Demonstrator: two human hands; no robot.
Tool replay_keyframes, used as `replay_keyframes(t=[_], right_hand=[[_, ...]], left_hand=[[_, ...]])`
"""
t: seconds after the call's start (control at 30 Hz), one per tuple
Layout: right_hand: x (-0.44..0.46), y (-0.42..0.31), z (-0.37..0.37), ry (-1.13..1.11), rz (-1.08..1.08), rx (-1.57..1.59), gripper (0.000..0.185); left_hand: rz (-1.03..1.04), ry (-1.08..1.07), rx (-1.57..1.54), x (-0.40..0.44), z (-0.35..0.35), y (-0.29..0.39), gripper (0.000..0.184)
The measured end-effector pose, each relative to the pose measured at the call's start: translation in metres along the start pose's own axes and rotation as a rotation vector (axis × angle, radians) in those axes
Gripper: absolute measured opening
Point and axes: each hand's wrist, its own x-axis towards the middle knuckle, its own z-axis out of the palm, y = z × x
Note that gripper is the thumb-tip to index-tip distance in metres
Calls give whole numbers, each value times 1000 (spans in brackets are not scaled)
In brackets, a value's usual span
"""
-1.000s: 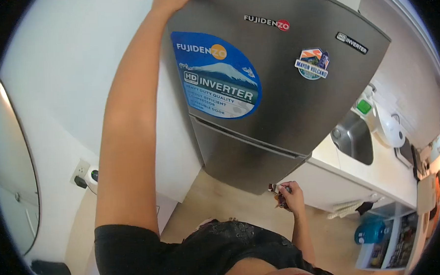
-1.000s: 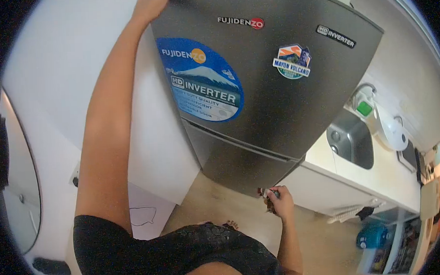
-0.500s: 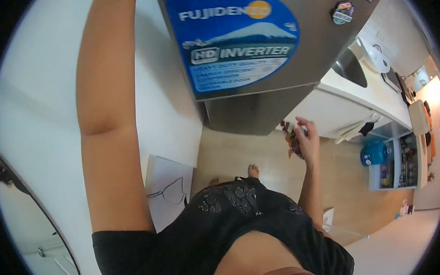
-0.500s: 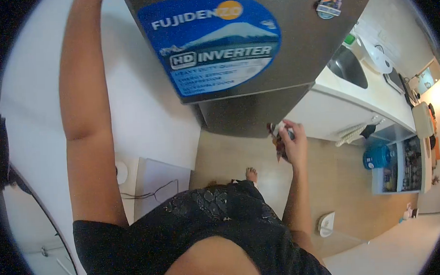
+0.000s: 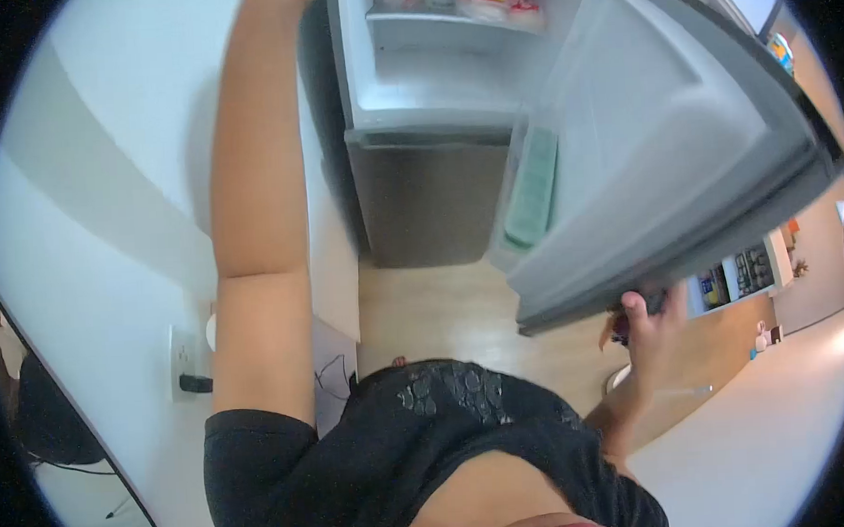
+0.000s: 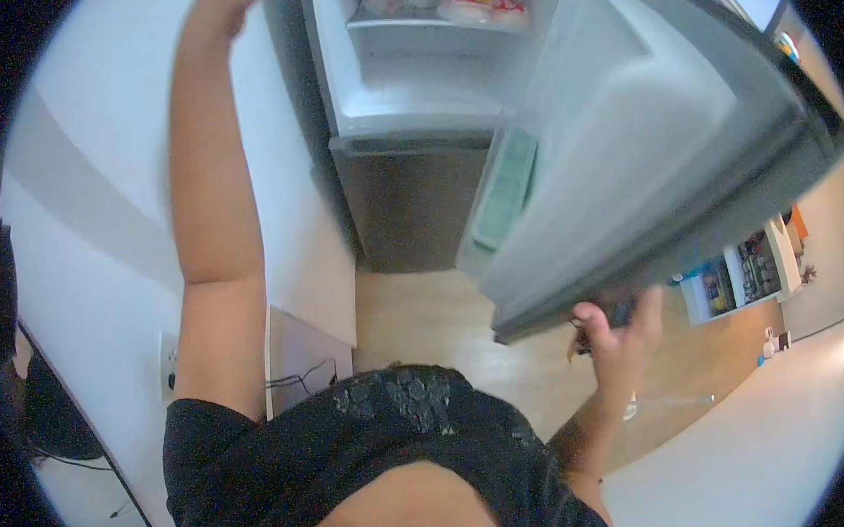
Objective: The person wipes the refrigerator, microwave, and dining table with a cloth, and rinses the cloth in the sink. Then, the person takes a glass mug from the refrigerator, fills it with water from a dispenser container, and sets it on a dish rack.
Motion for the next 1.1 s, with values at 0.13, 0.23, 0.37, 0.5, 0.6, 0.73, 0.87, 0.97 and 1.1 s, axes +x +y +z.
replay_keyframes(t=[0.13, 0.23, 0.37, 0.5, 0.6, 0.73, 0.87, 0.97, 1.1], right_hand=[[-2, 17, -25, 224, -44, -244, 64], [-8, 15, -31, 267, 209, -243, 57], [-9, 42, -34, 332, 15, -306, 57], [-43, 82, -43, 327, 277, -170, 68], [-57, 97, -39, 414, 235, -154, 80], [-73, 104, -31, 655, 292, -44, 91], [-90, 112, -35, 687, 337, -39, 98], [-95, 115, -39, 660, 379, -38, 96], [-90, 109, -32, 743, 352, 11, 97]], left_hand=[[-185, -206, -53, 36, 49, -120, 56], [-216, -184, -135, 39, 96, -167, 41], [-477, -77, -200, 47, 139, -200, 46], [-384, 110, -142, 96, 190, -284, 42], [-399, 139, 43, 144, 227, -352, 60], [-446, -80, 309, 174, 255, -362, 77], [-542, -141, -139, 189, 276, -380, 80], [-564, 204, -285, 186, 293, -375, 75], [-449, 336, -315, 199, 279, -371, 65]])
